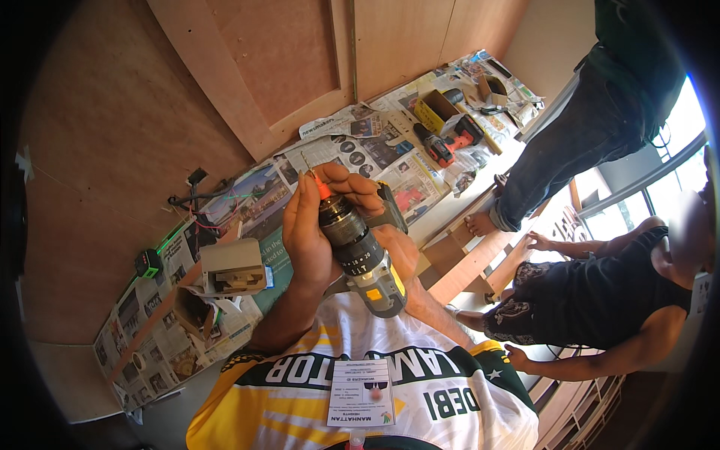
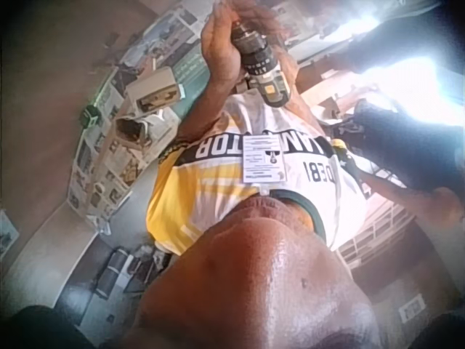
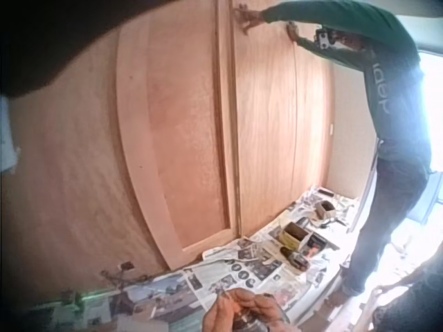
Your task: The person picks up a drill, inserts a bit, and drills several holes into a large wooden panel fixed to the wall, while another person assists by holding the panel.
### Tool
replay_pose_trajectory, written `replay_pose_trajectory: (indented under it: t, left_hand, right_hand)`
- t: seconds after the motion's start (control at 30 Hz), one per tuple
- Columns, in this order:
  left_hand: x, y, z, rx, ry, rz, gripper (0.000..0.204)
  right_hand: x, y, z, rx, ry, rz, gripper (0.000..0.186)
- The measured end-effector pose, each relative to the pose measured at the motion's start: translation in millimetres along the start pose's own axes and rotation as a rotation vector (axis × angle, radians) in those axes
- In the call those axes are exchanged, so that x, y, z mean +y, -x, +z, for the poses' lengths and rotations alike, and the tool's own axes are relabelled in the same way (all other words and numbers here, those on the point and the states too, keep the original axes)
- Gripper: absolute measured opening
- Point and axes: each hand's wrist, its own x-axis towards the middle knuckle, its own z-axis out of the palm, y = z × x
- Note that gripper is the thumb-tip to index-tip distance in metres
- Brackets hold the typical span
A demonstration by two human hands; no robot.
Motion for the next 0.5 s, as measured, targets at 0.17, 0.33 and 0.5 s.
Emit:
replay_pose_trajectory:
  t: [0.17, 0.33, 0.5]
  left_hand:
    - [-4.0, -2.0, -0.1, -0.023, 0.082, -0.052, 0.047]
    - [-7.9, 0.3, -10.7, -0.108, 0.127, -0.036, 0.044]
    - [-8.0, 1.3, -5.2, -0.128, 0.137, -0.020, 0.044]
  right_hand:
    - [7.0, -1.1, 1.4, 0.023, -0.017, -0.056, 0.029]
    - [5.6, -0.6, 1.6, 0.043, 0.006, -0.085, 0.026]
    - [6.5, 2.5, 0.2, 0.041, 0.004, -0.076, 0.023]
